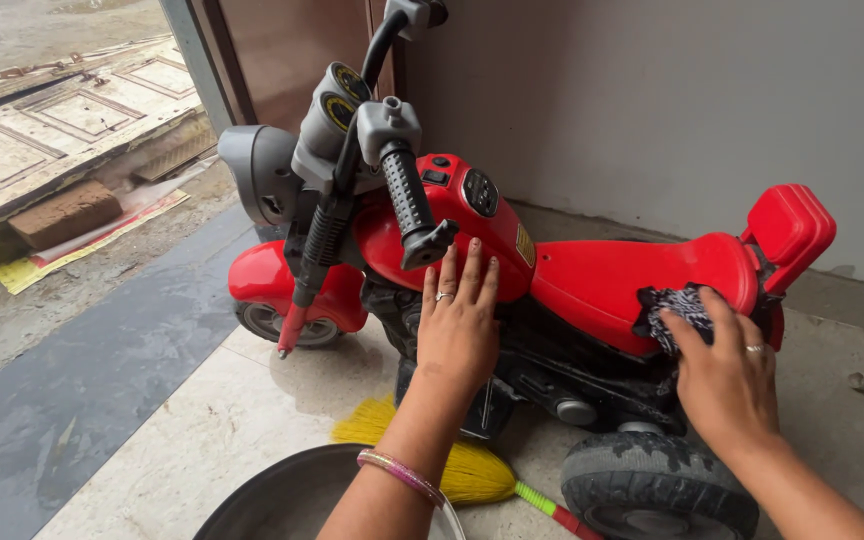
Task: The person wipes a metal lid, a blue plastic bottle, a water bottle, and two small jars with a black cloth, then places them on the floor. The person then wipes the handlebars, body, and seat of a red toy motorcycle with the same cloth.
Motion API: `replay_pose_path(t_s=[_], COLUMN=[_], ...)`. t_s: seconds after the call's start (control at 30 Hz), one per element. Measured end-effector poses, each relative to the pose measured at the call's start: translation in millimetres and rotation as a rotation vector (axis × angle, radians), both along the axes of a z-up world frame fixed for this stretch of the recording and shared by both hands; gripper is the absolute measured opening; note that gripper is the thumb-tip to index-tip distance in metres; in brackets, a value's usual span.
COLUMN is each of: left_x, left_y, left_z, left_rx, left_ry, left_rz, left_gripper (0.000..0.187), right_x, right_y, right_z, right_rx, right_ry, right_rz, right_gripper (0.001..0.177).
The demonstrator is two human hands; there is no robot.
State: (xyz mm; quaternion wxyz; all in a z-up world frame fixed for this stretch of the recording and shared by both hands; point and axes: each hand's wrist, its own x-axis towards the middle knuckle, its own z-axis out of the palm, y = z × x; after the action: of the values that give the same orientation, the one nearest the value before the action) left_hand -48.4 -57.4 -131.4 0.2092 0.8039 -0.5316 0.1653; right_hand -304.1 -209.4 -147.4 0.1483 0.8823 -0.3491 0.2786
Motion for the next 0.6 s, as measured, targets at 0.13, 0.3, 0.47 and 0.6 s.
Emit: replay_pose_path(t_s=[0.13, 0.3, 0.47, 0.6], left_x=[2, 0, -2, -1], left_y=[-2, -2, -3, -3], left_z=[-4, -2, -3, -4], left_rx=[-0.011, -0.011, 0.003, -0.003], left_ry=[0.028, -0.001, -0.012, -0.010], left_rz=[-0.028, -0.021, -0.002, 0.001], left_gripper=[0.080, 0.081, 0.083, 0.084], right_x=[-26, -49, -54, -51], right_y=[-11, -37, -104, -114], right_z=[-30, -51, -60, -58], right_rx=[-0.010, 0.038, 0.302, 0.425], right_ry=[-0.204, -0.523, -0.727, -0.749], right_rz=[-0.033, -0.045, -0.162, -0.167], right_gripper=[0.058, 0.049, 0.054, 0.050])
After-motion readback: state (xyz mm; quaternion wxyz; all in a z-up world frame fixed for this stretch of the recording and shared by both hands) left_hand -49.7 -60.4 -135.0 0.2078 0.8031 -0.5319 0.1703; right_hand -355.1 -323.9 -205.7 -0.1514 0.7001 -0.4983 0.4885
